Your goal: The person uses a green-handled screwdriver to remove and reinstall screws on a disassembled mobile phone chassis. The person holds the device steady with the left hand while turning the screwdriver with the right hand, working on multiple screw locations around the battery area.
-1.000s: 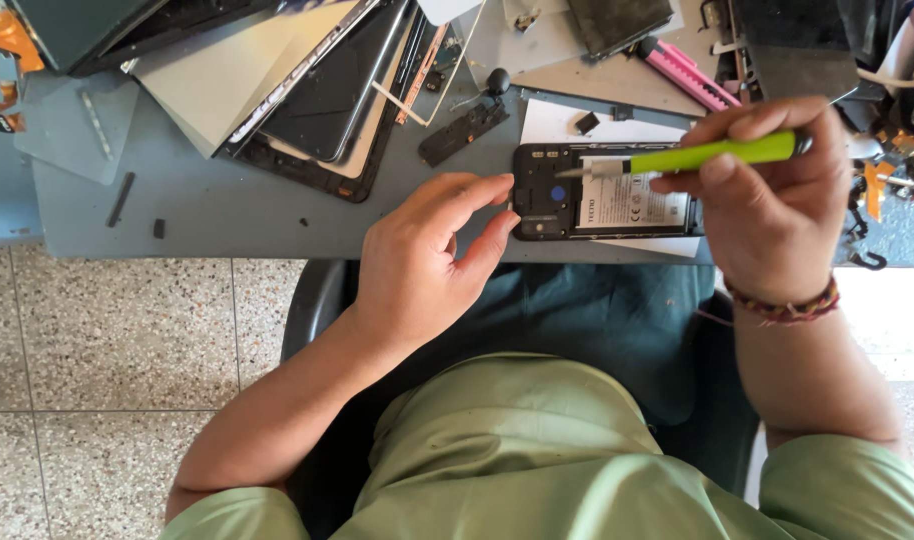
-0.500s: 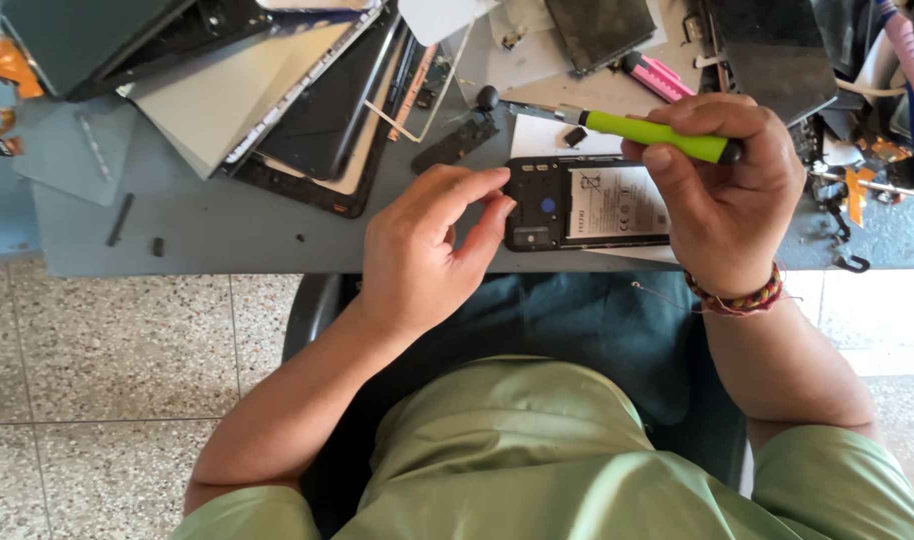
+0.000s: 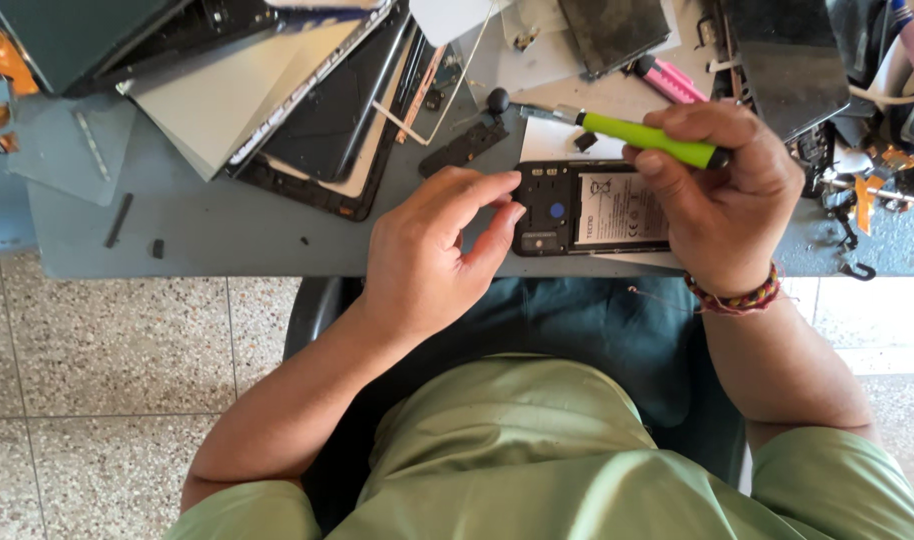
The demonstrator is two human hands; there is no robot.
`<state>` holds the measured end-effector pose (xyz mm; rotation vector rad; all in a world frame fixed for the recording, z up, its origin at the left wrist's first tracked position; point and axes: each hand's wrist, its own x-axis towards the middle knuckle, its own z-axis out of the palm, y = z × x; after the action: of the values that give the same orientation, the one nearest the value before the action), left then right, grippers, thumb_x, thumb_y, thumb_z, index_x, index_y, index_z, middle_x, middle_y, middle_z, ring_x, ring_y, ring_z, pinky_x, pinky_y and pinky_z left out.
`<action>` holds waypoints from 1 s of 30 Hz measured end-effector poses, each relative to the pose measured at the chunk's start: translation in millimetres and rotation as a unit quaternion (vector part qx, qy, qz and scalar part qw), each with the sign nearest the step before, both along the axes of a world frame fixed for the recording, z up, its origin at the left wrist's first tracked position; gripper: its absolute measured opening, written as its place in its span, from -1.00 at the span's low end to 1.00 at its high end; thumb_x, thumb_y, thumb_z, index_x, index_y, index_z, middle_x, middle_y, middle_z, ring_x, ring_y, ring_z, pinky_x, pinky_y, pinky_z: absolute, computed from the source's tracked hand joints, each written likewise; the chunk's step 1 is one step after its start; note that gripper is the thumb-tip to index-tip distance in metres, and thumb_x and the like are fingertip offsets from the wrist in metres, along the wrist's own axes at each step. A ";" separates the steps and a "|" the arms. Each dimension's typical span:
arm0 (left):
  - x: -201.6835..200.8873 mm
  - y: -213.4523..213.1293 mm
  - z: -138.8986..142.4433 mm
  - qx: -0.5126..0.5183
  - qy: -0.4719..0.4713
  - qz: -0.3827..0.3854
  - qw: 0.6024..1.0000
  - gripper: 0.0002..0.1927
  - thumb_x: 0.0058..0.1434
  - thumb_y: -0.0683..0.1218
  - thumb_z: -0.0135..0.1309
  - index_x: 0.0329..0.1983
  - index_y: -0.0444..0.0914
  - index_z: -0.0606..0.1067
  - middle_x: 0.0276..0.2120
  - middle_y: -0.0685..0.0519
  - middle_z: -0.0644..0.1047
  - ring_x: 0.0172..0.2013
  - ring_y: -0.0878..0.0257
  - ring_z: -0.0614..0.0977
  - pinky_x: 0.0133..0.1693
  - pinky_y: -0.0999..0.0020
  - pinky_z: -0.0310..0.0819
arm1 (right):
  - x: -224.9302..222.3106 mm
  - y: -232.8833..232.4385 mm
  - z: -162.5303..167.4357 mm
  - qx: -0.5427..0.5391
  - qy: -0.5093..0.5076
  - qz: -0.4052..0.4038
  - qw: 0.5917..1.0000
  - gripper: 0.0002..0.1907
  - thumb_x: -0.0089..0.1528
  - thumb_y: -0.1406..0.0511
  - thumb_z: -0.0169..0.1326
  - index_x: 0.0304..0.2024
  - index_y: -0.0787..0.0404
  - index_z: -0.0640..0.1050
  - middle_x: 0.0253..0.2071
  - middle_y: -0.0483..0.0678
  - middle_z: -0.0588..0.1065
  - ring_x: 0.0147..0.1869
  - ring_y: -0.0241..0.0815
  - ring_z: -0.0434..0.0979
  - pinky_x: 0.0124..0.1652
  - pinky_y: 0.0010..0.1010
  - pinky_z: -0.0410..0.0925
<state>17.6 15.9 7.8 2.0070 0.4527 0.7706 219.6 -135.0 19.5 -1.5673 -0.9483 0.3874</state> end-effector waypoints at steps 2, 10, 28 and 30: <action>0.7 0.8 1.2 -0.006 0.007 -0.003 1.000 -0.76 0.32 -0.19 0.27 0.03 -0.23 0.55 -0.15 0.07 0.63 -0.47 0.23 0.57 -0.44 0.38 0.42 | 1.5 0.5 -0.8 -0.009 -0.114 0.010 0.993 -0.76 0.34 0.57 0.25 -0.03 0.40 0.46 -0.02 0.10 0.54 0.06 -0.14 0.61 0.07 -0.44 0.49; 0.7 0.4 1.4 -0.017 0.015 -0.001 1.000 -0.74 0.32 -0.18 0.27 0.06 -0.22 0.55 -0.13 0.09 0.63 -0.49 0.27 0.56 -0.44 0.40 0.42 | 3.4 -2.8 -2.5 -0.008 -0.092 0.021 0.995 -0.77 0.33 0.55 0.25 -0.03 0.37 0.47 0.02 0.10 0.53 0.06 -0.14 0.62 0.04 -0.43 0.52; 3.1 -1.5 -2.4 0.034 0.006 0.014 0.999 -0.74 0.27 -0.13 0.35 -0.01 -0.24 0.60 -0.14 0.05 0.63 -0.34 0.17 0.69 -0.33 0.36 0.55 | 2.9 -44.8 -14.8 0.053 0.045 0.095 0.993 -0.81 0.41 0.48 0.21 0.00 0.39 0.46 0.00 0.16 0.54 -0.01 -0.09 0.67 0.02 -0.33 0.60; 2.6 -1.8 -1.7 0.021 0.005 0.003 1.000 -0.79 0.28 -0.15 0.34 -0.05 -0.24 0.62 -0.19 0.07 0.64 -0.37 0.20 0.68 -0.35 0.37 0.54 | 2.9 -45.4 -16.1 0.057 0.055 0.098 0.992 -0.81 0.41 0.48 0.20 0.00 0.39 0.46 0.01 0.16 0.53 0.00 -0.08 0.67 0.03 -0.32 0.61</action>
<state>20.2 14.0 6.1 2.0498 0.4520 0.7800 222.4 -180.4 3.4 -1.3397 -1.0246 0.5432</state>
